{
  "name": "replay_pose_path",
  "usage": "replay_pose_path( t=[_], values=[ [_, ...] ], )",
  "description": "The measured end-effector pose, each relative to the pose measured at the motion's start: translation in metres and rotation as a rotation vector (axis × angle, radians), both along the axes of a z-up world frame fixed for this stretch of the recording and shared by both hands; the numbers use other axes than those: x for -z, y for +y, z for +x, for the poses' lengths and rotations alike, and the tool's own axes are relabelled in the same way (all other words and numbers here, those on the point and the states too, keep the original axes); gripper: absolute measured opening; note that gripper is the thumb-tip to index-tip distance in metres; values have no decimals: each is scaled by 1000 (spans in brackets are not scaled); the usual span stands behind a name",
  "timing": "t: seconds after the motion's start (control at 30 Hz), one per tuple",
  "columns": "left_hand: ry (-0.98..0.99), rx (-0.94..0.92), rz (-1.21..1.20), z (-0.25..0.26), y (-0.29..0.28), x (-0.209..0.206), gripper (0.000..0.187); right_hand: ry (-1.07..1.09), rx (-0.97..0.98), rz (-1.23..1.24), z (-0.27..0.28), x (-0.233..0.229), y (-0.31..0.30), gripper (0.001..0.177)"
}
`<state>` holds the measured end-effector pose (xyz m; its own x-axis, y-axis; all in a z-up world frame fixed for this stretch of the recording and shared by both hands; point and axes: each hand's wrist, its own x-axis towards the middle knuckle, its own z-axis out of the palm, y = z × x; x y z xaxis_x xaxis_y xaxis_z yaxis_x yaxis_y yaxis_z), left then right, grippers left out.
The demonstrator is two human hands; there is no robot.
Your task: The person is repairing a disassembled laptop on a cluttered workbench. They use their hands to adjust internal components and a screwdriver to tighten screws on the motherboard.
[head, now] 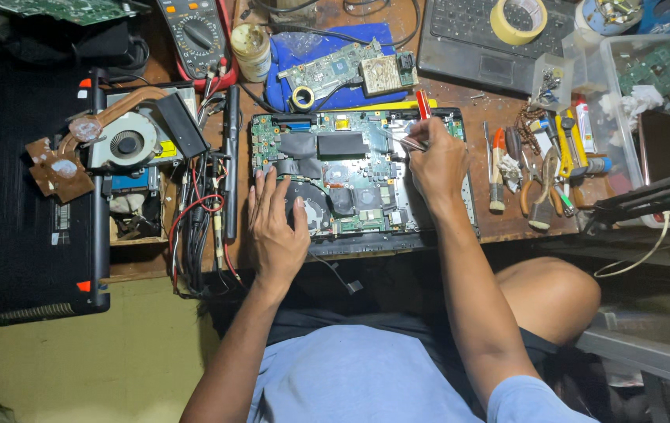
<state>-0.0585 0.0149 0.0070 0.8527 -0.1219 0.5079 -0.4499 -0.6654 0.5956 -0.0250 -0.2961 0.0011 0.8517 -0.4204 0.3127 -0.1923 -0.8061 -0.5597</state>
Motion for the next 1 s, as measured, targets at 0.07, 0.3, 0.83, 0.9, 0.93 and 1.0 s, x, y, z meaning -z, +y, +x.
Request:
replay_pose_path(
  t=[0.07, 0.3, 0.83, 0.9, 0.93, 1.0],
  values=[
    [6, -1, 1, 0, 0, 1, 37, 22, -4, -46, 4, 11, -6, 18],
    [-21, 2, -45, 0, 2, 0, 36, -137, -61, -78, -8, -10, 1, 11],
    [-12, 17, -51, 0, 2, 2, 33, 103, 150, 246, -72, -76, -10, 34],
    [-11, 35, -66, 1, 2, -4, 31, 9, -85, 195, -74, -59, 5, 18],
    [-10, 34, -64, 1, 2, -3, 31, 10, -86, 198, -73, -45, 9, 18],
    [-37, 40, -89, 2, 2, -3, 29, -76, -82, 76, -72, -19, 17, 22]
  ],
)
